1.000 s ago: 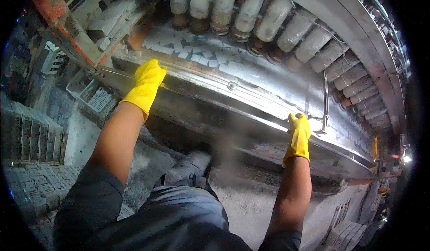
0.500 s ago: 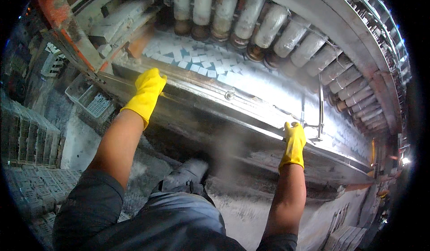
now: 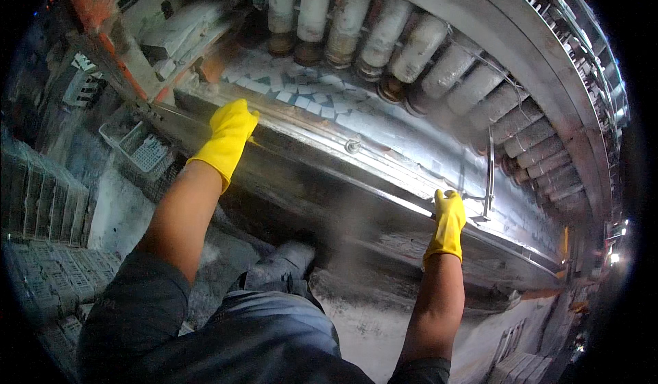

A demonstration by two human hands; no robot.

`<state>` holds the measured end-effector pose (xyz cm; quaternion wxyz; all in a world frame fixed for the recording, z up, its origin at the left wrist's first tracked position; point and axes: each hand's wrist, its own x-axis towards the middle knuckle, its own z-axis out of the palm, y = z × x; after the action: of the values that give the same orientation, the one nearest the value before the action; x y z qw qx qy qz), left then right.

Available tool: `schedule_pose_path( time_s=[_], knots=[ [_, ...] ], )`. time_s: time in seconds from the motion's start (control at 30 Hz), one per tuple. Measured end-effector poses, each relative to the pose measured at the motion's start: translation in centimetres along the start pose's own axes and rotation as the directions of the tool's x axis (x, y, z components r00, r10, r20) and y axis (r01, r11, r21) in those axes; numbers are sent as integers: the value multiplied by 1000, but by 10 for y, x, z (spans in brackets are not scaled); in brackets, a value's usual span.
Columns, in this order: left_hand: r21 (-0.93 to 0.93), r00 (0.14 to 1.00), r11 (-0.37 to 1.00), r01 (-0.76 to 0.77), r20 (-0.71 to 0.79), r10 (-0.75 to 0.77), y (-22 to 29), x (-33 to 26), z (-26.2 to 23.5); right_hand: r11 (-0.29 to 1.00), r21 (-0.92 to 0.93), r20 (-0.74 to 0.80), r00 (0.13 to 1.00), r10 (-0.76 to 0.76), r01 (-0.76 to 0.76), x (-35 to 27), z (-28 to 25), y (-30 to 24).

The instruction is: The person loads small white square tiles from a basket onto a roller conveyor in a factory. They use a metal bar to push the tiles along the conveyor and then return to the basket to repeat the process.

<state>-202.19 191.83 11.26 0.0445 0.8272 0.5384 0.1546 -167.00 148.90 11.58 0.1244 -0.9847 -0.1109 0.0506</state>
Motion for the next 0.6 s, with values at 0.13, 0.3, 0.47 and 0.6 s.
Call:
schedule_pose_path(
  time_s=[0.13, 0.3, 0.47, 0.6],
  knots=[
    [23, 990, 999, 42, 132, -44, 4, 2, -7, 1000, -6, 49, 999, 23, -23, -5, -10, -10],
    [22, 997, 999, 25, 75, -27, 1, 2, -3, 999, -31, 52, 998, 34, -32, 10, 2, 1],
    [43, 992, 998, 47, 114, -52, 3, 3, -7, 998, -64, 73, 997, 31, -26, 15, 6, 3],
    [50, 983, 995, 84, 157, -91, 8, 3, -14, 998, -31, 97, 994, 48, -46, 13, 4, 0]
  ],
)
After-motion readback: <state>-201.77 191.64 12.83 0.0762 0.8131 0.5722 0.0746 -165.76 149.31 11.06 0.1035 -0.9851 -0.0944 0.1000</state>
